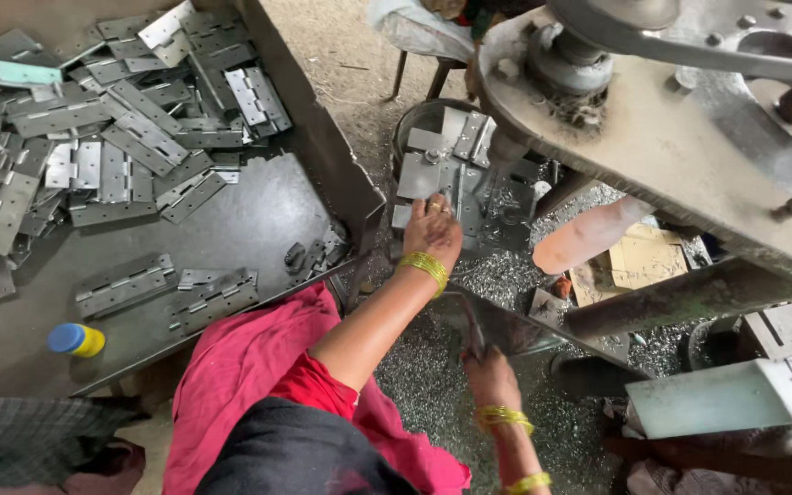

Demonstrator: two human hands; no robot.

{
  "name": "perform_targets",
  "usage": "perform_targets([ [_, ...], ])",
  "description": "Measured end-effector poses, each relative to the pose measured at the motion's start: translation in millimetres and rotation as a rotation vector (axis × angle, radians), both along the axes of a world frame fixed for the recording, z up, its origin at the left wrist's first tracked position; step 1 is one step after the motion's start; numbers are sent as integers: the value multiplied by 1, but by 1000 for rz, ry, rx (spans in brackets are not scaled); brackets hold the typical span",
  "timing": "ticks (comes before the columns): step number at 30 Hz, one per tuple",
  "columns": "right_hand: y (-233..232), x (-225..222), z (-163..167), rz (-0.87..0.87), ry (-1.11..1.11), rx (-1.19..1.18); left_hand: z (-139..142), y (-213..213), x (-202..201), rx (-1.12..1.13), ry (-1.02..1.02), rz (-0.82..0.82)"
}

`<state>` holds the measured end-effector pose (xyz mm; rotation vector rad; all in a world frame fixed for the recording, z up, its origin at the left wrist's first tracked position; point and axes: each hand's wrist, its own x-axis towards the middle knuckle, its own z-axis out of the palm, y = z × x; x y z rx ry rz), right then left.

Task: The person repeatedly places metal hinge pieces into a press machine, operates the lever to punch holes, and removes the processed pieces. The cycle continues with multiple hinge units handled one at a time.

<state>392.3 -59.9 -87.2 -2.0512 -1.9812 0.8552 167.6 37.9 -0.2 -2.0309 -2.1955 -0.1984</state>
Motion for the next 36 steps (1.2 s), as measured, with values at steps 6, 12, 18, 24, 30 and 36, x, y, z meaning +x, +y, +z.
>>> perform_targets([
  [6,1,-8,20,39,25,63,-14,31,5,154,-182,151],
  [12,-17,-17,16,8,-35,-47,-21,49,-7,146,15,128],
  [18,2,-12,46,86,-98,66,-35,86,-15,-12,545,116],
  [24,-24,-21,38,-4,-76,22,-69,125,-13,-367,2791,305],
  [30,-9,-11,48,74,-66,56,-52,104,-22,-173,2042,131],
  [36,-27,-23,15,-75,-20,0,-18,87,-22,-106,133,103],
])
